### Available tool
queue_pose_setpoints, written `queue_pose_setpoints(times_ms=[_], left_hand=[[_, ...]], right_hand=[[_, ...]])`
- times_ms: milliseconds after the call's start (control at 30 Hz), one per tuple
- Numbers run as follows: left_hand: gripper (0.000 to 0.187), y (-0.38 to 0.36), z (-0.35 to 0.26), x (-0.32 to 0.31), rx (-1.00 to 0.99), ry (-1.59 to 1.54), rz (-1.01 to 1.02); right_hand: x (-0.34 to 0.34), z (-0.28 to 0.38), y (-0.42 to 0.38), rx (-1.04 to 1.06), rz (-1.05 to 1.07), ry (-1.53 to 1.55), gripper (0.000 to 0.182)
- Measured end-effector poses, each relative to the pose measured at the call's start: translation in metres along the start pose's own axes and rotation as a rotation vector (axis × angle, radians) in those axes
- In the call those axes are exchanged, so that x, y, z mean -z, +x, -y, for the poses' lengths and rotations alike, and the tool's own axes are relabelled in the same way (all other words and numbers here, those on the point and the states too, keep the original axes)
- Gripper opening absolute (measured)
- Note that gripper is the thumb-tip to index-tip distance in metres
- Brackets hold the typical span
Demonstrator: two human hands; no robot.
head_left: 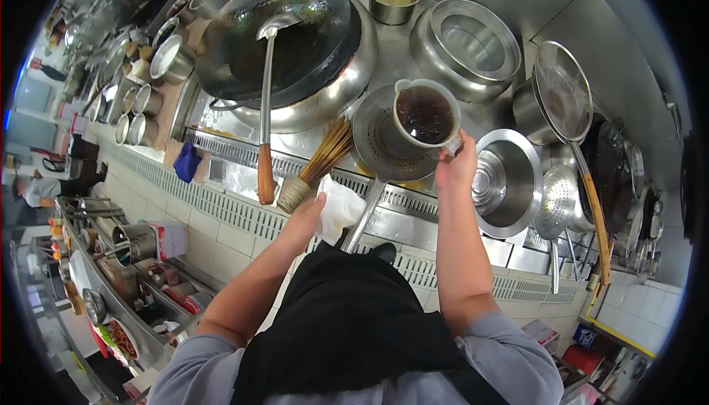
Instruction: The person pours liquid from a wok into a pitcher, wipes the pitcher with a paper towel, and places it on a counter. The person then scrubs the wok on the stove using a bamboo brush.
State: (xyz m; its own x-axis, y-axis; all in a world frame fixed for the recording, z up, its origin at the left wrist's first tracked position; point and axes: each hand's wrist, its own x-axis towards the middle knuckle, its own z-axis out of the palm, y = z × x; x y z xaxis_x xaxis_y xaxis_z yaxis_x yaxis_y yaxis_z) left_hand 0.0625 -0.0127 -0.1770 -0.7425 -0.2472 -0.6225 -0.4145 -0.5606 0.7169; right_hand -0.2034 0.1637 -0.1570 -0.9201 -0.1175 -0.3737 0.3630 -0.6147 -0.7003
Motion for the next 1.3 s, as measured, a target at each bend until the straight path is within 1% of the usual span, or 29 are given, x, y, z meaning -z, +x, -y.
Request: queue_pose_setpoints(times_ms=[67, 100, 200, 267, 333, 367, 533, 667, 733, 800, 833, 900, 933, 1000, 1033, 1067, 1100, 1133, 1167, 1200, 1233, 1267, 1300], left_hand=[[0.054, -0.004, -0.002, 0.002, -0.040, 0.019, -0.034], [0.055, -0.012, -0.013, -0.005, -0.050, 0.026, -0.024], [0.055, -0.016, -0.018, -0.006, -0.063, 0.003, -0.016], [0.056, -0.014, -0.018, -0.003, -0.053, 0.043, -0.010], [0.058, -0.012, -0.016, 0.001, -0.073, 0.090, -0.046], [0.059, -0.010, -0.014, 0.005, -0.058, 0.086, -0.015], [0.058, -0.014, -0.023, -0.010, -0.057, 0.079, -0.041], [0.057, -0.010, -0.024, -0.016, -0.066, 0.069, -0.001], [0.057, -0.008, -0.025, -0.021, -0.063, 0.074, 0.022], [0.051, -0.006, -0.024, -0.024, -0.066, 0.079, 0.023], [0.050, -0.004, -0.025, -0.026, -0.071, 0.085, 0.047], [0.050, -0.001, -0.025, -0.031, -0.079, 0.126, 0.061], [0.049, -0.002, -0.027, -0.036, -0.084, 0.156, 0.068], [0.048, -0.003, -0.029, -0.048, -0.079, 0.151, 0.077], [0.047, -0.002, -0.031, -0.054, -0.078, 0.124, 0.088], [0.046, -0.002, -0.031, -0.060, -0.072, 0.100, 0.100], [0.041, 0.000, -0.031, -0.063, -0.080, 0.139, 0.101], [0.041, 0.002, -0.031, -0.069, -0.068, 0.164, 0.110], [0.038, 0.004, -0.030, -0.077, -0.129, 0.191, 0.082], [0.036, 0.004, -0.028, -0.086, -0.189, 0.217, 0.055], [0.034, 0.002, -0.027, -0.097, -0.201, 0.237, 0.041], [0.034, 0.004, -0.020, -0.103, -0.189, 0.259, 0.054], [0.034, 0.006, -0.012, -0.107, -0.182, 0.459, 0.130]], right_hand=[[0.005, -0.010, 0.006, 0.006, 0.013, 0.027, 0.016], [0.005, -0.013, 0.006, -0.003, 0.009, 0.015, 0.016], [0.005, -0.019, 0.006, 0.013, -0.016, 0.004, 0.017], [0.010, -0.025, 0.009, -0.013, -0.007, -0.015, 0.018], [0.011, -0.028, 0.008, 0.008, -0.016, -0.020, 0.018], [0.011, -0.029, 0.008, 0.004, -0.010, -0.019, 0.018], [0.013, -0.030, 0.004, 0.002, -0.006, 0.038, 0.020], [0.019, -0.030, 0.006, -0.027, 0.028, 0.069, 0.029], [0.023, -0.029, 0.006, -0.038, 0.091, 0.013, 0.037], [0.033, -0.031, 0.011, -0.060, 0.181, -0.054, 0.042], [0.035, -0.033, 0.013, -0.051, 0.177, -0.043, 0.042], [0.036, -0.036, 0.015, 0.022, 0.073, -0.257, 0.046], [0.030, -0.026, 0.004, 0.028, 0.069, -0.244, 0.046], [0.024, -0.009, -0.019, 0.284, 0.089, -0.586, 0.048], [0.032, -0.014, -0.016, 0.483, 0.093, -0.659, 0.042], [0.039, -0.014, -0.023, 0.482, 0.076, -0.646, 0.042], [0.040, -0.005, -0.044, 0.626, 0.023, -0.781, 0.037], [0.041, 0.005, -0.066, 0.767, -0.037, -0.919, 0.032], [0.041, 0.011, -0.089, 0.496, 0.065, -0.824, 0.026], [0.047, 0.006, -0.105, 0.379, 0.163, -0.837, 0.025], [0.049, 0.005, -0.120, 0.289, 0.274, -0.844, 0.027], [0.054, -0.006, -0.133, 0.257, 0.308, -0.854, 0.029], [0.058, -0.023, -0.143, 0.274, 0.303, -0.748, 0.027]])
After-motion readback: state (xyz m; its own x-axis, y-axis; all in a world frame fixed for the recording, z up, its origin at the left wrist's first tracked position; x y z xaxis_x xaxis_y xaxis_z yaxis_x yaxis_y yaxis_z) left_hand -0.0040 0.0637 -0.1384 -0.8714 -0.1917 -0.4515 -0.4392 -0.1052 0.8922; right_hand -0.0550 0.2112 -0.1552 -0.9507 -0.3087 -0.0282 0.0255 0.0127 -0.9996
